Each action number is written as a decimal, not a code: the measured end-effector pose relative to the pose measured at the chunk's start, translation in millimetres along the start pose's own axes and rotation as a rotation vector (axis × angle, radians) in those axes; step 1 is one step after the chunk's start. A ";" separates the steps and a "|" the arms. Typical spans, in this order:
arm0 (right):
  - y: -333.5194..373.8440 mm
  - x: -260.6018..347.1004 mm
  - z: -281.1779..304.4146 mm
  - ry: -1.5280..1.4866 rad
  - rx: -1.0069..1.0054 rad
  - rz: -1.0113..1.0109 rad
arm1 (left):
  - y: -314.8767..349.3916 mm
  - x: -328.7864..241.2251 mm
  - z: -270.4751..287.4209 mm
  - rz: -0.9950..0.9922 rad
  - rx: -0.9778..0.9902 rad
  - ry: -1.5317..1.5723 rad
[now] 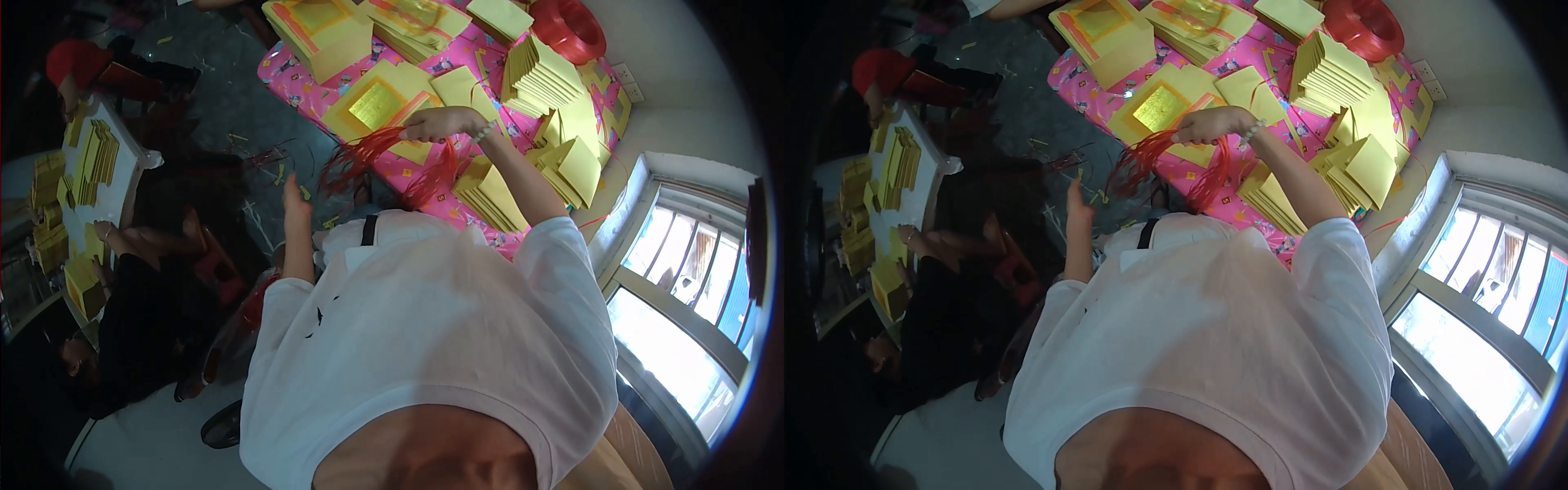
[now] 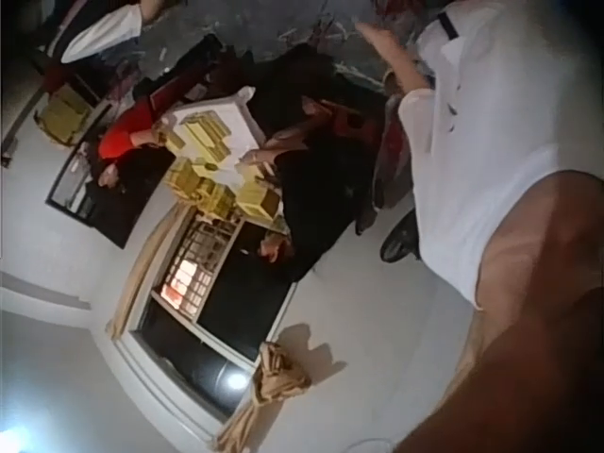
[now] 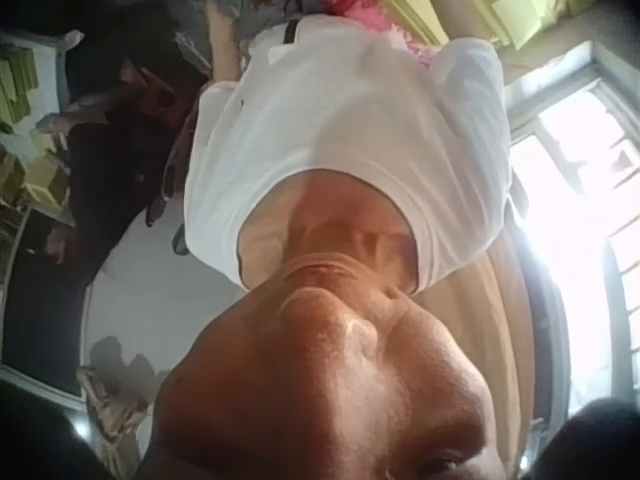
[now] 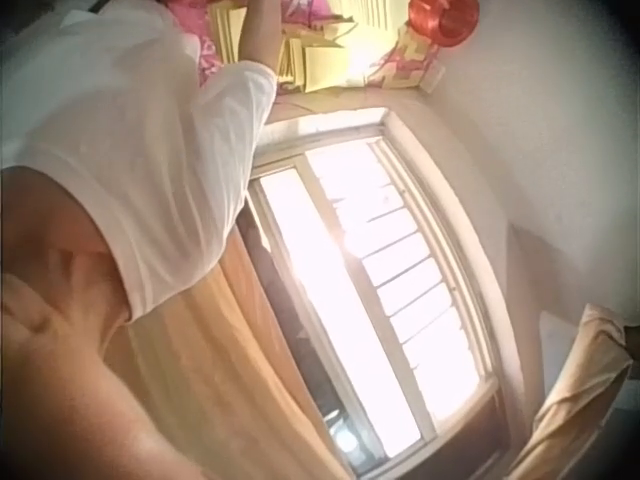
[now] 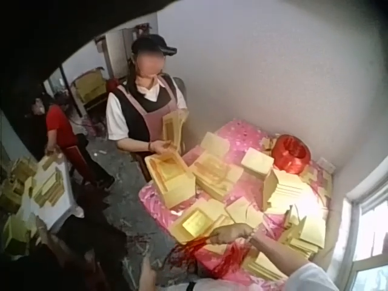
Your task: Bundling stacks of yellow paper with red ribbons.
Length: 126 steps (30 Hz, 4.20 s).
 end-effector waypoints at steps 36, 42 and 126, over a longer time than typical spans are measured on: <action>8.9 -28.7 25.8 -0.131 0.131 0.065 | 28.5 -4.2 16.6 -1.020 -0.192 -1.901; -13.9 -5.0 12.9 0.039 0.149 0.010 | 134.0 -16.3 -145.7 -1.365 0.381 -1.508; 70.9 -1.9 61.4 0.331 -0.241 0.047 | 140.0 26.8 -236.4 -1.260 0.427 -1.375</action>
Point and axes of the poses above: each hand's wrist, its own y-axis away from the middle knuckle, its own z-axis out of the back of the hand, x = y × z, the point moved 1 cm from there along -y, towards the middle knuckle, and after that the axes turned 15 degrees about z, right-handed, at the moved point
